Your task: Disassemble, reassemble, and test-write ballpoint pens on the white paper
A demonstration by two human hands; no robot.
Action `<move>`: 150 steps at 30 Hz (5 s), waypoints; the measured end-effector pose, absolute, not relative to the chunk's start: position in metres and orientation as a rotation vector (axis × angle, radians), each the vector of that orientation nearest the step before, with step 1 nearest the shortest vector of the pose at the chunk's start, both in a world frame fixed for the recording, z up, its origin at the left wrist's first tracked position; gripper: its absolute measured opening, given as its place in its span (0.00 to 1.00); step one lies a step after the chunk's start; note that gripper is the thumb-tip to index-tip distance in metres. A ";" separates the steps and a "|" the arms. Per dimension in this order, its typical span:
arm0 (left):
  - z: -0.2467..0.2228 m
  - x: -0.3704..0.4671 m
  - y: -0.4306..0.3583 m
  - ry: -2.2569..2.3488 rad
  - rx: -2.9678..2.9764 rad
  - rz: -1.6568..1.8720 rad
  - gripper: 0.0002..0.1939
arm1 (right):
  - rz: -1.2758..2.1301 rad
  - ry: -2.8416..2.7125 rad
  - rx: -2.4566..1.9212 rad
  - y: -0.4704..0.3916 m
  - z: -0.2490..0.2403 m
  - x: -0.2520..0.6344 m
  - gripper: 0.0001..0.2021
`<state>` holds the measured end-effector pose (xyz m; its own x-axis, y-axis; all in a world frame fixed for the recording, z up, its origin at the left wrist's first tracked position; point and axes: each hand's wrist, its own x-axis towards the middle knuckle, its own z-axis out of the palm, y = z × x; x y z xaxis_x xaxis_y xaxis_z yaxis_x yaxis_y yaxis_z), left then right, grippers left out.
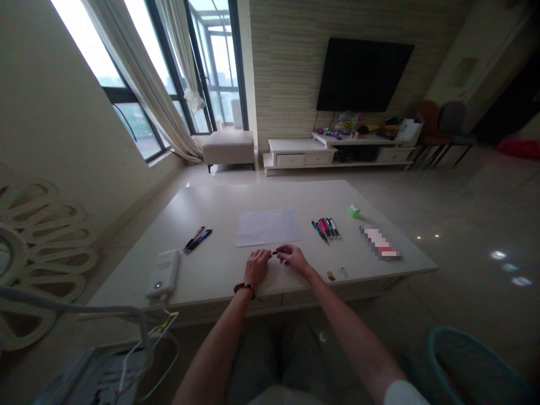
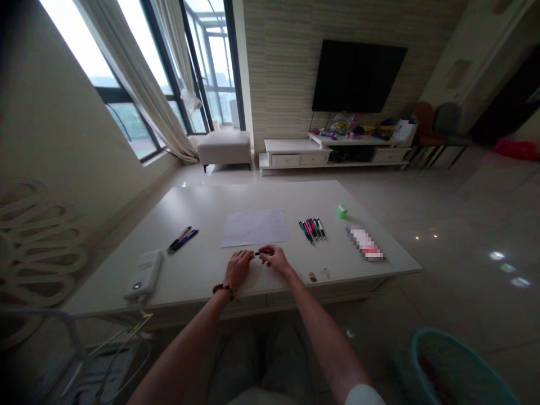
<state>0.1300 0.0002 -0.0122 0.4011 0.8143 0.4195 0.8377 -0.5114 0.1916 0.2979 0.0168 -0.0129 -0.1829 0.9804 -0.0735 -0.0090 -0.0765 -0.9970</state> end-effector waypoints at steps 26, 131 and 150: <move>-0.009 0.133 -0.002 -1.547 -2.602 -0.740 0.08 | 1.382 -1.289 -1.170 0.021 -0.022 0.303 0.19; -0.004 0.135 -0.007 -1.616 -2.579 -0.548 0.13 | 1.100 -1.037 -1.003 0.012 -0.035 0.299 0.16; -0.006 0.134 -0.004 -1.646 -2.576 -0.538 0.11 | 0.890 -1.127 -1.192 0.025 -0.039 0.350 0.12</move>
<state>0.1341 -0.0035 -0.0060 0.3776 0.8734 0.3075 0.8865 -0.4369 0.1523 0.3500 0.0249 -0.0390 0.2356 0.9542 0.1842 0.0414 0.1795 -0.9829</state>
